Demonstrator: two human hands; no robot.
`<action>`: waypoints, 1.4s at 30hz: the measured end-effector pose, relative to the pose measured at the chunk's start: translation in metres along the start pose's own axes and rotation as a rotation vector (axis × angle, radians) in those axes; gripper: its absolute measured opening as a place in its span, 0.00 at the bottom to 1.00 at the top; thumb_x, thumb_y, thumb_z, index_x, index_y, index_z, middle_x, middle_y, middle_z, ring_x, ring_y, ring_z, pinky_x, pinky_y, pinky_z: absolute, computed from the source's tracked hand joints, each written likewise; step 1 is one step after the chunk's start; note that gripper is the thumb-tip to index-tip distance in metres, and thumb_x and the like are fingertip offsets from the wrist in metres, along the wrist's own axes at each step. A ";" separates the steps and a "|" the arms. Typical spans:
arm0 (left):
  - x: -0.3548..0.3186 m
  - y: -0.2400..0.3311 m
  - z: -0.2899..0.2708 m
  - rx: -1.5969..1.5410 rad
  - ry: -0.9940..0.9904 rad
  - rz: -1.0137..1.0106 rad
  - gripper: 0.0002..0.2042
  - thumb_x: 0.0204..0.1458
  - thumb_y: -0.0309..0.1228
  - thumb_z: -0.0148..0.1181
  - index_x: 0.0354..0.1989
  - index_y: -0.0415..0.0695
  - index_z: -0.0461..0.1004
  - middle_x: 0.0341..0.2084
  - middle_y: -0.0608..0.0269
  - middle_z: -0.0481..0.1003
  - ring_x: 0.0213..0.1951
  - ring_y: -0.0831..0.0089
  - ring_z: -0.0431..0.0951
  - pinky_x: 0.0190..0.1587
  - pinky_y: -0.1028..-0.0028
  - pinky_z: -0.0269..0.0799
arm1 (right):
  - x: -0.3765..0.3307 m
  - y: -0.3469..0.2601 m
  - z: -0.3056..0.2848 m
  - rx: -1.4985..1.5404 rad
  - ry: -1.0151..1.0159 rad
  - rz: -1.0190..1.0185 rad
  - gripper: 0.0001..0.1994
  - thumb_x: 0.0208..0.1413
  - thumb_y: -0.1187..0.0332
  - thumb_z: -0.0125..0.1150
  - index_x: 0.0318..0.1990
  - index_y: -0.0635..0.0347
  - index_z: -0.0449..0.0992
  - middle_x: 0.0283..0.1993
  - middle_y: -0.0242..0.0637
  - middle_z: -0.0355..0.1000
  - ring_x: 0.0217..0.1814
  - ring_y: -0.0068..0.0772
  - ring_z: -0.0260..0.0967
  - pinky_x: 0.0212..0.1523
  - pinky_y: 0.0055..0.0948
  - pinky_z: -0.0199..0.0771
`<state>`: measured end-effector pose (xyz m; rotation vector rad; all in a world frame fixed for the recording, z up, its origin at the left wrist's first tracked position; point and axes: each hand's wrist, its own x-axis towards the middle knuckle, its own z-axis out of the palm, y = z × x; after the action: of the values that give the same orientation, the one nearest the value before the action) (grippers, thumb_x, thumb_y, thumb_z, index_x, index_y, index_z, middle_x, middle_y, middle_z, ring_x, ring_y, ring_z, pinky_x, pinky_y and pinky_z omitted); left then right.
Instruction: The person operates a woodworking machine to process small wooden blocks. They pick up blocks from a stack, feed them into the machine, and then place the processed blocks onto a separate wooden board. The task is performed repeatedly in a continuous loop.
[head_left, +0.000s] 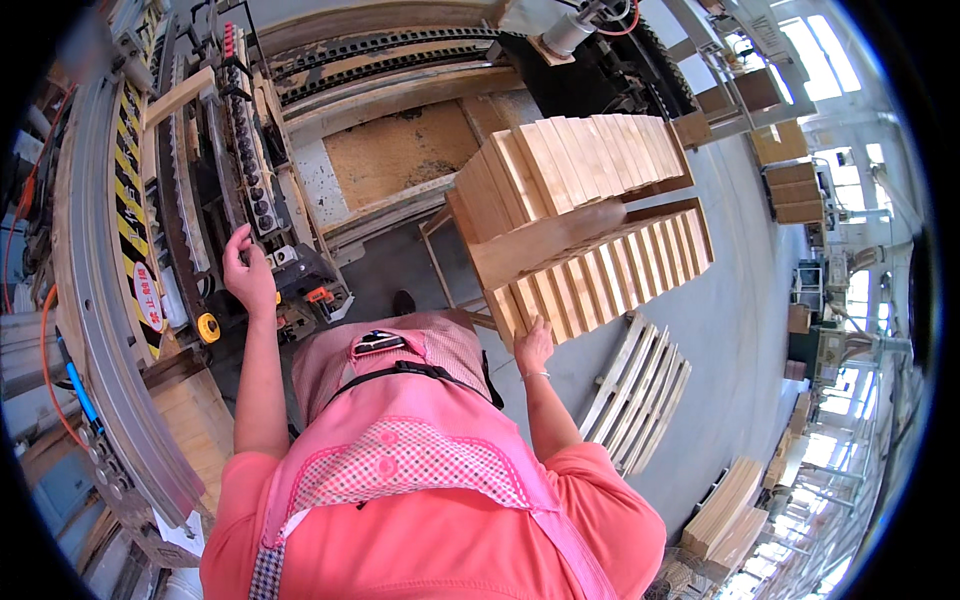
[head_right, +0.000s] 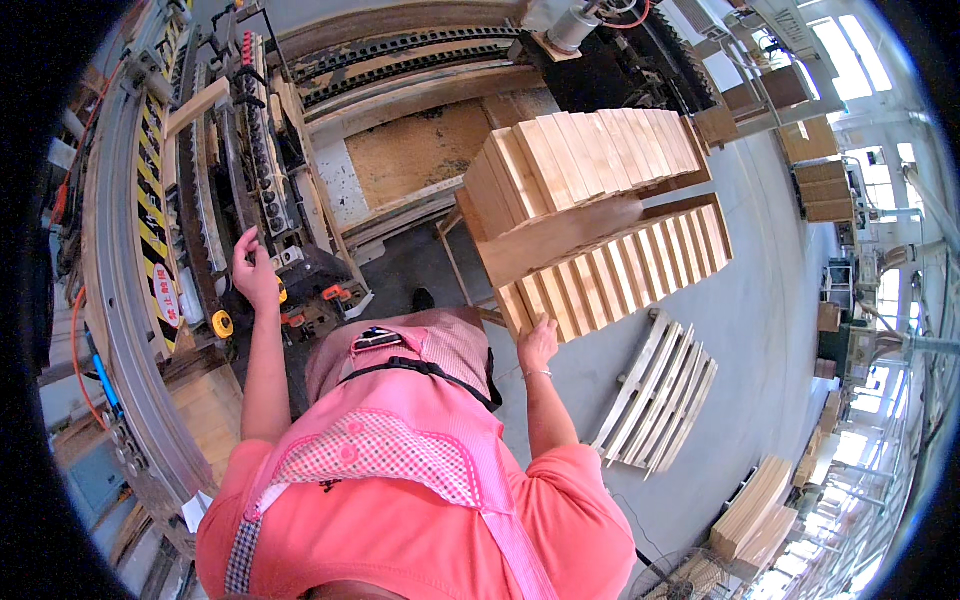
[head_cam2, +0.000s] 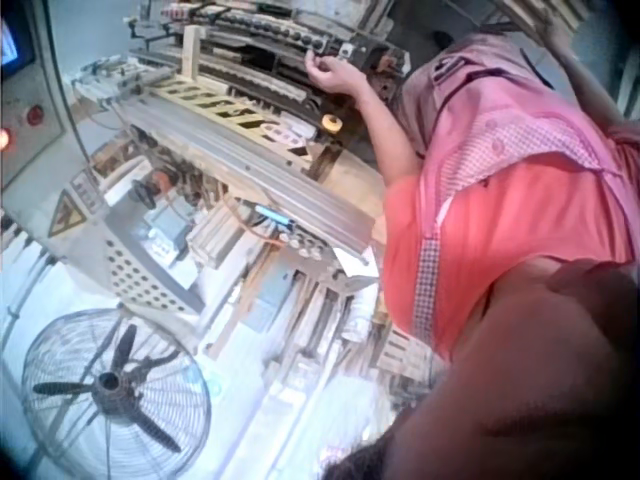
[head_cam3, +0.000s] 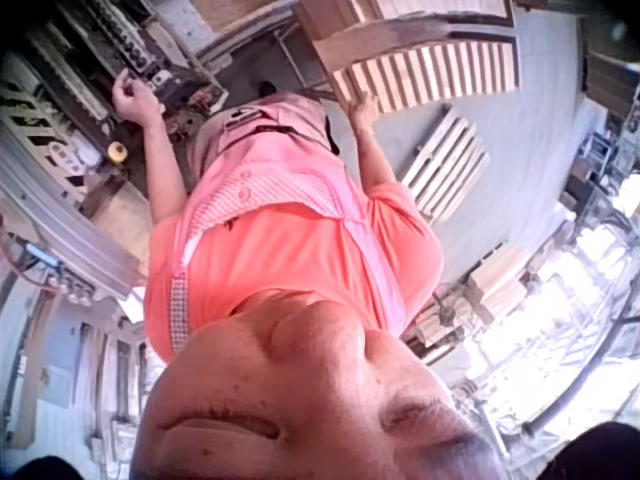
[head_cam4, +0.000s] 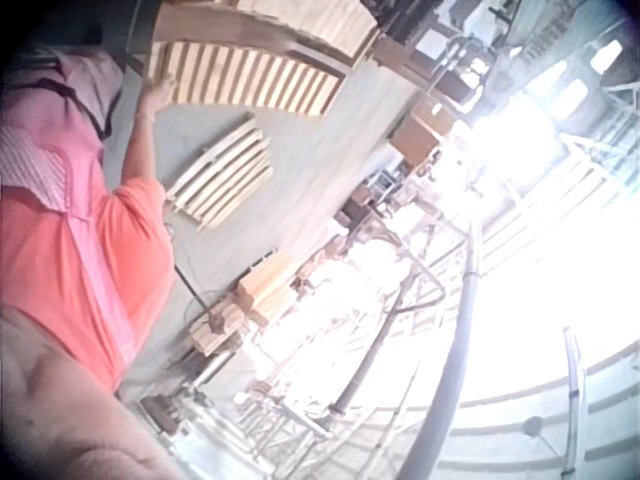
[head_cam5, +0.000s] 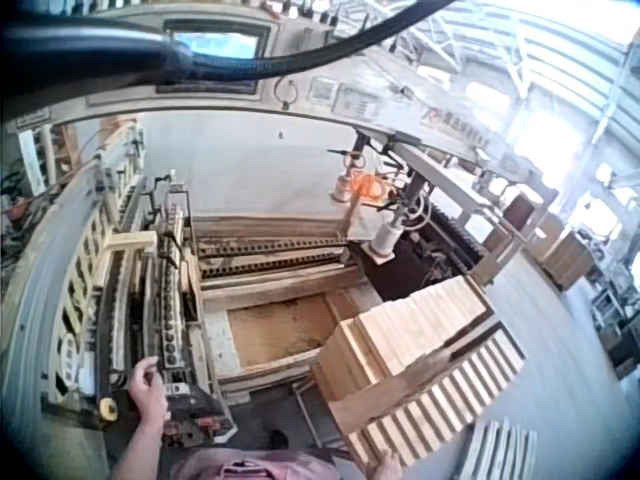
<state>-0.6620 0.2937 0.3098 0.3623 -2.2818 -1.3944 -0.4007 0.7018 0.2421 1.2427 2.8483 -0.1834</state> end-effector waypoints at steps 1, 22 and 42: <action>0.000 -0.002 0.000 -0.001 0.002 0.007 0.15 0.46 0.19 0.52 0.43 0.43 0.75 0.36 0.66 0.75 0.35 0.75 0.72 0.44 0.75 0.67 | 0.003 0.002 0.002 0.007 0.003 0.008 0.24 0.42 0.65 0.66 0.48 0.59 0.66 0.47 0.45 0.64 0.43 0.48 0.69 0.41 0.42 0.71; 0.000 -0.015 0.002 -0.098 -0.016 0.061 0.14 0.48 0.18 0.51 0.43 0.42 0.75 0.37 0.70 0.75 0.36 0.80 0.70 0.42 0.80 0.65 | 0.012 -0.002 -0.013 0.021 0.078 0.013 0.21 0.36 0.67 0.66 0.39 0.59 0.66 0.42 0.42 0.65 0.48 0.46 0.63 0.48 0.40 0.68; 0.004 0.020 -0.011 -0.022 0.086 0.171 0.09 0.44 0.17 0.51 0.33 0.40 0.72 0.36 0.57 0.76 0.39 0.58 0.74 0.42 0.66 0.69 | 0.159 -0.479 -0.127 0.401 0.077 -1.382 0.22 0.33 0.68 0.68 0.42 0.58 0.72 0.36 0.41 0.68 0.42 0.45 0.67 0.42 0.37 0.70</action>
<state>-0.6604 0.2928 0.3329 0.2097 -2.1709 -1.2924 -0.8571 0.5095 0.4029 -0.9430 3.1951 -0.7127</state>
